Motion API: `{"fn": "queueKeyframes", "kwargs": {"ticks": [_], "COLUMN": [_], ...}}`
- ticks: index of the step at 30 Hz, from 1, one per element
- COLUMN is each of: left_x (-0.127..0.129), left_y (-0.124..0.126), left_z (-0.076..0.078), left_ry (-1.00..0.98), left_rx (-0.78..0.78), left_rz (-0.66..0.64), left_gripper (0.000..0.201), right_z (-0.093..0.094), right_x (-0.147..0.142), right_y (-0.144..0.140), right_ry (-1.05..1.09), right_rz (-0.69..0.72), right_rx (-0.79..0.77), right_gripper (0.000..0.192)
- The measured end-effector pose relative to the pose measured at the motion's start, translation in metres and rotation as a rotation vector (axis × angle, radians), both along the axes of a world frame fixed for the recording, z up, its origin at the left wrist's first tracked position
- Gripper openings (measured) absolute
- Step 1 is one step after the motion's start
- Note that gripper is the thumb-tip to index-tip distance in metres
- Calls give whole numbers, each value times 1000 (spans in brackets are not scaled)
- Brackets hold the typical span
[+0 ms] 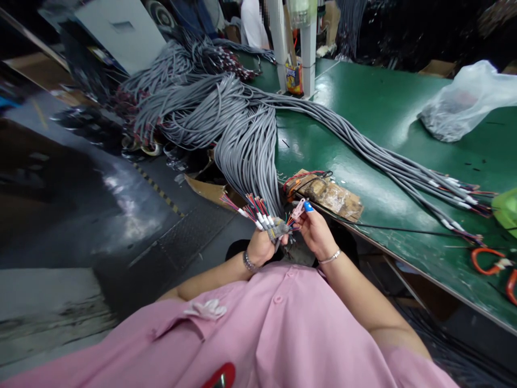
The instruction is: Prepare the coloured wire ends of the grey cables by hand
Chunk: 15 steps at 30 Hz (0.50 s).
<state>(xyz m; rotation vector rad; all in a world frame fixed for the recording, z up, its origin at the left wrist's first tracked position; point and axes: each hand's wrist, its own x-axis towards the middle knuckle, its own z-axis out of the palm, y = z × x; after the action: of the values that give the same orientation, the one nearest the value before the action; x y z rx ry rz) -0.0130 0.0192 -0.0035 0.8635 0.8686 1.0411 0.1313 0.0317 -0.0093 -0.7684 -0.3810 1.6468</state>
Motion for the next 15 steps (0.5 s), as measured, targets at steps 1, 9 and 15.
{"fn": "queueKeyframes", "kwargs": {"ticks": [1, 9, 15], "left_x": [1, 7, 7], "left_y": [0, 2, 3], "left_z": [0, 0, 1], "left_ry": [1, 3, 21], "left_rx": [2, 7, -1], "left_rz": [-5, 7, 21], "left_gripper": [21, 19, 16], "right_z": [0, -6, -6], "right_x": [0, -2, -5], "right_y": [0, -1, 5], "right_ry": [-4, -314, -59], "right_rz": [-11, -308, -78], "right_rx": [1, 91, 30], "right_gripper": [26, 33, 37]}}
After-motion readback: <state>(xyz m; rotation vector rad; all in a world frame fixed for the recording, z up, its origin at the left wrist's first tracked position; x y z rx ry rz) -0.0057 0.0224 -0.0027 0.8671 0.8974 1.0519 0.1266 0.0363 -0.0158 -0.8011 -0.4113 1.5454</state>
